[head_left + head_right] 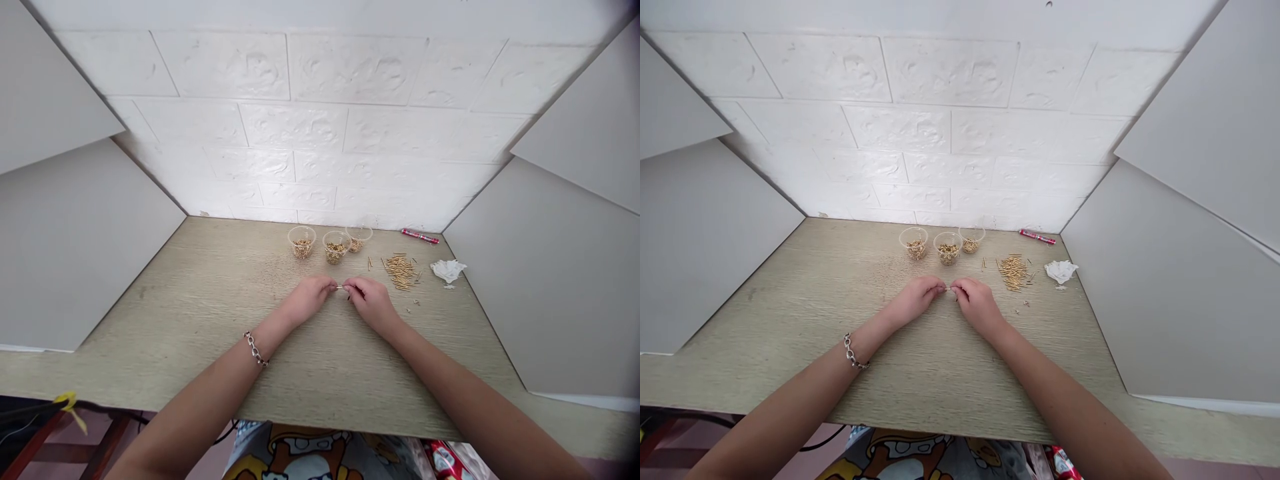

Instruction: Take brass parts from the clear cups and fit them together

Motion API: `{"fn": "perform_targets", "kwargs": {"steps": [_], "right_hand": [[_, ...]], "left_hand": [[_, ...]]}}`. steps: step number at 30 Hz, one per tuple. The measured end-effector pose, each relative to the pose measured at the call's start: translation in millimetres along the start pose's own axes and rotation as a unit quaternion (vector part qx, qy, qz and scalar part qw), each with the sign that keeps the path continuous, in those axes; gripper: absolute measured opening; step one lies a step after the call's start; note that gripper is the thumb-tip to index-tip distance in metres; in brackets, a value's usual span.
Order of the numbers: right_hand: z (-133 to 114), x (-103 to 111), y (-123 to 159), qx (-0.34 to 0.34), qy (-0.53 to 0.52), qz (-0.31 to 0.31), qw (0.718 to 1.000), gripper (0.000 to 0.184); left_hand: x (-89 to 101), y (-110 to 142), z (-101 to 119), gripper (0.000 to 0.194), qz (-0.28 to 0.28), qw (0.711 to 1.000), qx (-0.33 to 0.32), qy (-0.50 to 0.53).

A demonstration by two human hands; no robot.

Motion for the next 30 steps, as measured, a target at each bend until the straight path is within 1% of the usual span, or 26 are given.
{"fn": "perform_targets", "kwargs": {"steps": [5, 9, 13, 17, 19, 21, 23, 25, 28, 30], "right_hand": [[-4.7, -1.1, 0.3, 0.017, 0.009, 0.053, 0.998, 0.013], [-6.7, -3.4, 0.0, 0.036, 0.025, 0.061, 0.997, 0.013], [-7.6, -1.7, 0.0, 0.043, 0.042, 0.049, 0.997, 0.015], [-6.4, 2.5, -3.3, 0.075, 0.052, -0.014, 0.996, 0.018], [-4.5, 4.2, -5.8, 0.080, 0.041, -0.034, 0.995, 0.017], [-2.2, 4.9, -7.8, 0.057, 0.019, -0.024, 0.998, 0.015], [-1.1, 4.2, -8.5, 0.025, 0.000, 0.000, 1.000, 0.013], [-2.3, 2.7, -7.9, 0.010, -0.004, 0.027, 1.000, 0.011], [-7.1, 1.7, -6.3, 0.036, 0.026, 0.051, 0.998, 0.012], [-10.0, 2.0, -5.8, 0.065, 0.059, 0.045, 0.995, 0.014]], "left_hand": [[-1.8, -0.5, 2.6, 0.021, 0.020, 0.997, 0.060, 0.036], [-3.0, -0.3, 2.9, 0.020, 0.027, 0.994, 0.092, 0.058], [-3.6, 0.3, 0.9, 0.021, 0.032, 0.993, 0.093, 0.063], [-1.0, 0.5, 0.3, 0.021, 0.018, 0.997, 0.057, 0.040], [1.1, 0.3, 0.5, 0.021, 0.011, 0.998, 0.047, 0.040], [2.7, -0.2, 0.2, 0.021, 0.009, 0.996, 0.056, 0.063], [3.3, -1.0, -0.1, 0.022, 0.009, 0.993, 0.072, 0.091], [3.1, -1.7, 0.1, 0.023, 0.008, 0.990, 0.083, 0.112], [2.7, -2.1, 0.9, 0.023, 0.011, 0.987, 0.089, 0.132], [3.1, -1.6, 1.9, 0.023, 0.013, 0.988, 0.090, 0.126]]}}
Point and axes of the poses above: each hand's wrist, its own y-axis away from the middle knuckle, its own x-axis out of the back of the hand, z = x × y, the point moved 3 cm from there along -y, towards the middle knuckle, and after that the axes turned 5 degrees about -z, right-handed, at the moved point
